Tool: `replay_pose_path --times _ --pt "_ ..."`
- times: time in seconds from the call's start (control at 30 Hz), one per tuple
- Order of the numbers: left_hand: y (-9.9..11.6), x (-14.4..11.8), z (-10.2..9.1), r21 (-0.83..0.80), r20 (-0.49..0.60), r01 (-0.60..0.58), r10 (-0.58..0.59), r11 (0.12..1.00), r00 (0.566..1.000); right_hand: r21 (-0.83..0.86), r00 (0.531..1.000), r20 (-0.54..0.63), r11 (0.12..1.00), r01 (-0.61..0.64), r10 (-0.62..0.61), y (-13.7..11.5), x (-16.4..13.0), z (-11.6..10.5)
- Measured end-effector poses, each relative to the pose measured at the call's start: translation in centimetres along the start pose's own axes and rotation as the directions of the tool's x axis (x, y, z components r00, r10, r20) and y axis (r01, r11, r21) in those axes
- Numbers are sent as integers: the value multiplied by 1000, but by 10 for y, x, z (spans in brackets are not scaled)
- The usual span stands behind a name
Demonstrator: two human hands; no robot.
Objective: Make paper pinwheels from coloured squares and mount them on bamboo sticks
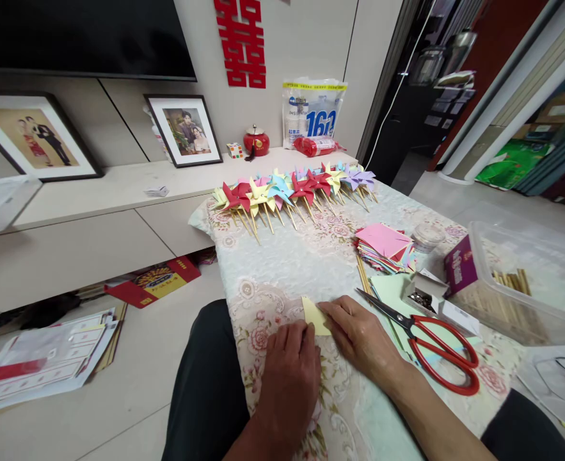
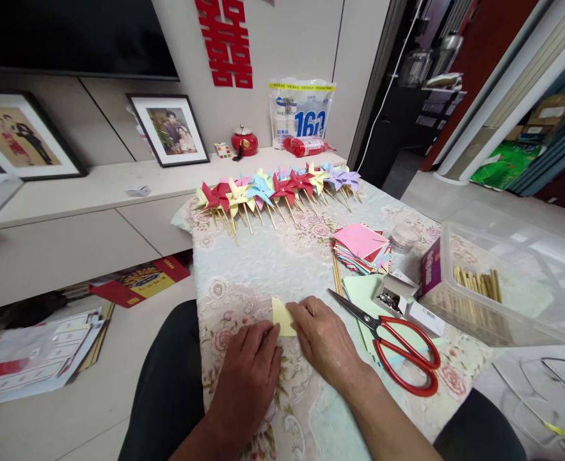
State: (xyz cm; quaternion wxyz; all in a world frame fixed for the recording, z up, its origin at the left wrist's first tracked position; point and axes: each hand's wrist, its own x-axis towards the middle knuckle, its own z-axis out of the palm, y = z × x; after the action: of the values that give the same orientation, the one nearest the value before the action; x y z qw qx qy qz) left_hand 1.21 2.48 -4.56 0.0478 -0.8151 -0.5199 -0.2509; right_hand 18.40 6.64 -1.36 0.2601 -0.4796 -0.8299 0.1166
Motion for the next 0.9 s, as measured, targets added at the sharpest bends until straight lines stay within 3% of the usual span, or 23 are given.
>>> replay_pose_path --times 0.53,0.7,0.9 --pt "-2 -12 -3 -29 -2 -44 44 999 999 -100 996 87 995 32 -23 -3 -3 1" --pt "-1 -11 -3 -14 15 -13 13 1000 1000 -206 984 162 973 104 -71 -15 -6 0" --pt "-6 -12 -8 12 33 -60 59 998 998 -316 973 218 937 147 -79 -31 -15 3"
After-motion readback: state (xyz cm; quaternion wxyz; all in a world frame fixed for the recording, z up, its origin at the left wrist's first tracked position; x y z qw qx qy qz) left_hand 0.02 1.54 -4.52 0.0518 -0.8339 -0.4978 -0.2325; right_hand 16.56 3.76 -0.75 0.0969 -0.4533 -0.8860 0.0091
